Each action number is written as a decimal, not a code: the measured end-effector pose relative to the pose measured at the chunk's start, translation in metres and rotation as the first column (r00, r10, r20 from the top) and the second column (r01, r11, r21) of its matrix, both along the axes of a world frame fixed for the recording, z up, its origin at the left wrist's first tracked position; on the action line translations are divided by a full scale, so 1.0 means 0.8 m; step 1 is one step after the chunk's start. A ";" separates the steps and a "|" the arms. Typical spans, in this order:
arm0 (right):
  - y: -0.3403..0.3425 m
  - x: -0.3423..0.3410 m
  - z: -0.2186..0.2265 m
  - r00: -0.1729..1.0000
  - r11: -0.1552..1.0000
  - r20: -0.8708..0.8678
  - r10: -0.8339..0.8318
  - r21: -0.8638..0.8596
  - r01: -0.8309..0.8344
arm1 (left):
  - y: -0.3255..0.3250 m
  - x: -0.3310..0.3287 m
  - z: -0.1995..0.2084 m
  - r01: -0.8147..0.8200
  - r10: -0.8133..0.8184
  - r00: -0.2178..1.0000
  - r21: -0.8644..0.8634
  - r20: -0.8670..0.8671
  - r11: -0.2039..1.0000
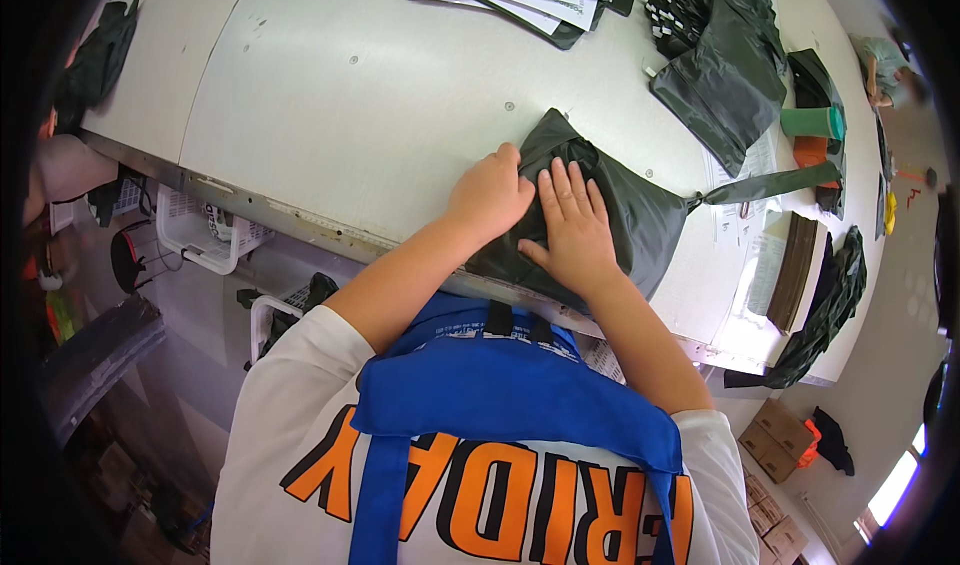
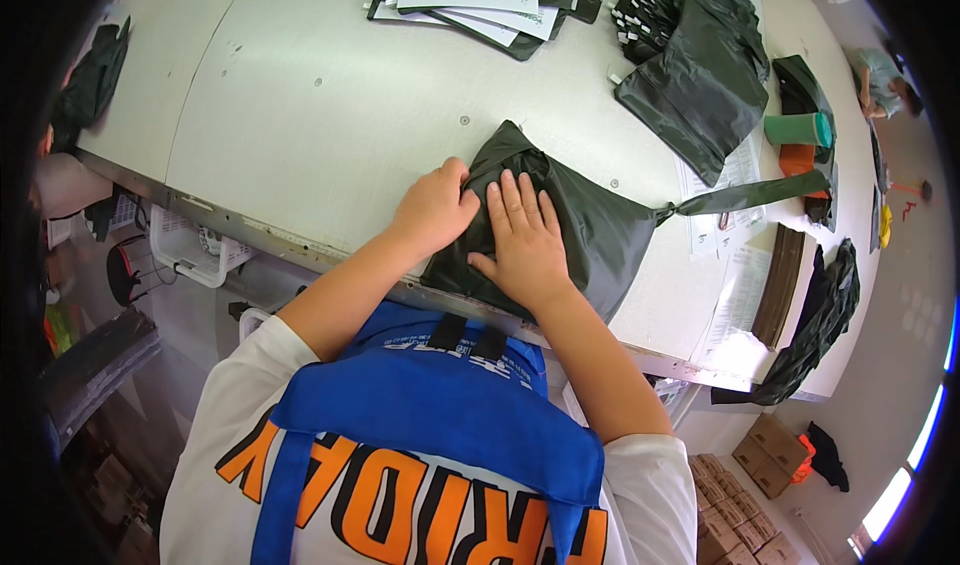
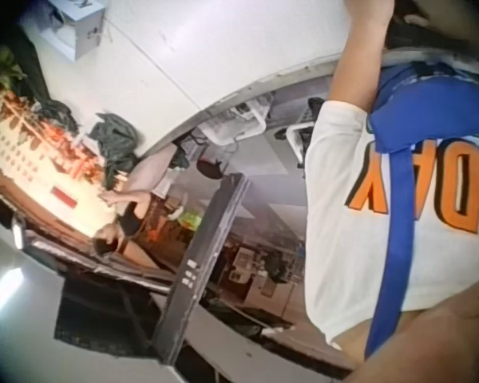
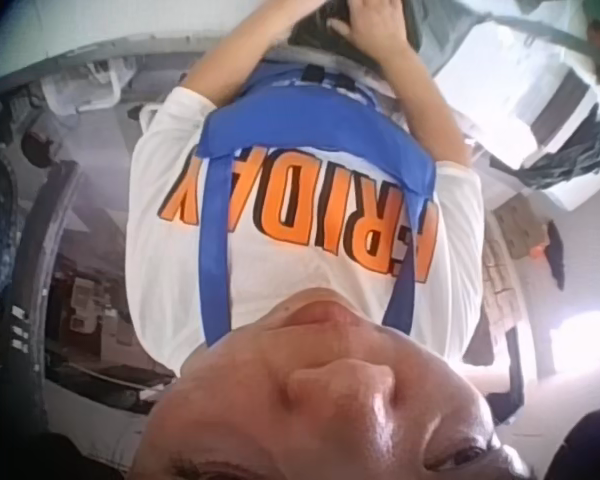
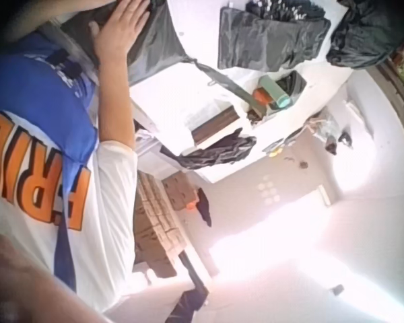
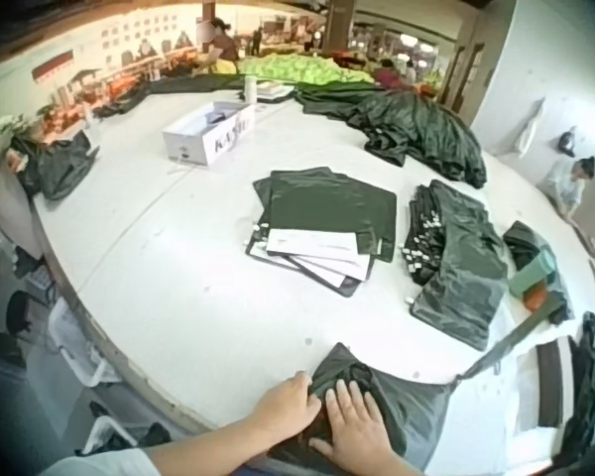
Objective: The person folds a large green jacket on a table, aligning edges and smoothing the fabric. The person then folds the jacket into a compact bundle and places it into a small green pouch, securing it before moving to the next item.
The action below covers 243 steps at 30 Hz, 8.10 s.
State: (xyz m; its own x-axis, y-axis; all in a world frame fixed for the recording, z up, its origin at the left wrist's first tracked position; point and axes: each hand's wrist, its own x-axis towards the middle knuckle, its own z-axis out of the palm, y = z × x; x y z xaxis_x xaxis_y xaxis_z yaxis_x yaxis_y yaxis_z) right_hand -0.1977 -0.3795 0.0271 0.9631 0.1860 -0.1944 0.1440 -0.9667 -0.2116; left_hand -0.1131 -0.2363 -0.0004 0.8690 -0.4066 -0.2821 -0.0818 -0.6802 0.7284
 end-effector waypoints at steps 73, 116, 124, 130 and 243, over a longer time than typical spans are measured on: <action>-0.091 -0.074 -0.068 0.806 0.868 0.328 -0.493 0.129 0.478 | -0.125 -0.087 0.018 0.363 -0.364 0.931 -0.099 0.007 0.926; -0.053 -0.123 0.005 0.858 0.873 0.427 -0.285 0.485 0.049 | -0.101 -0.075 0.010 0.347 -0.348 0.938 -0.095 0.003 0.933; -0.036 -0.097 0.016 0.873 0.820 0.374 -0.314 0.570 0.050 | -0.035 -0.131 0.037 0.374 -0.327 0.824 -0.011 0.462 0.928; -0.036 -0.089 0.013 0.893 0.853 0.372 -0.255 0.521 0.026 | -0.038 -0.125 0.012 0.343 -0.283 0.877 -0.093 0.388 0.935; 0.203 0.055 0.228 0.908 0.594 -0.007 0.418 0.759 -0.267 | 0.389 -0.362 -0.220 -0.957 0.957 0.289 -0.024 0.006 0.289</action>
State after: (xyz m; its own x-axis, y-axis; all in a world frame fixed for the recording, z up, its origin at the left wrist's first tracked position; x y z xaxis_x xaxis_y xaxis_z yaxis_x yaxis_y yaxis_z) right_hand -0.1541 -0.2168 0.2095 0.7626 0.6468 0.0080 0.3213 -0.3681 -0.8725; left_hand -0.4030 0.0746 -0.1766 0.6475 0.7137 -0.2672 0.6090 -0.2739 0.7443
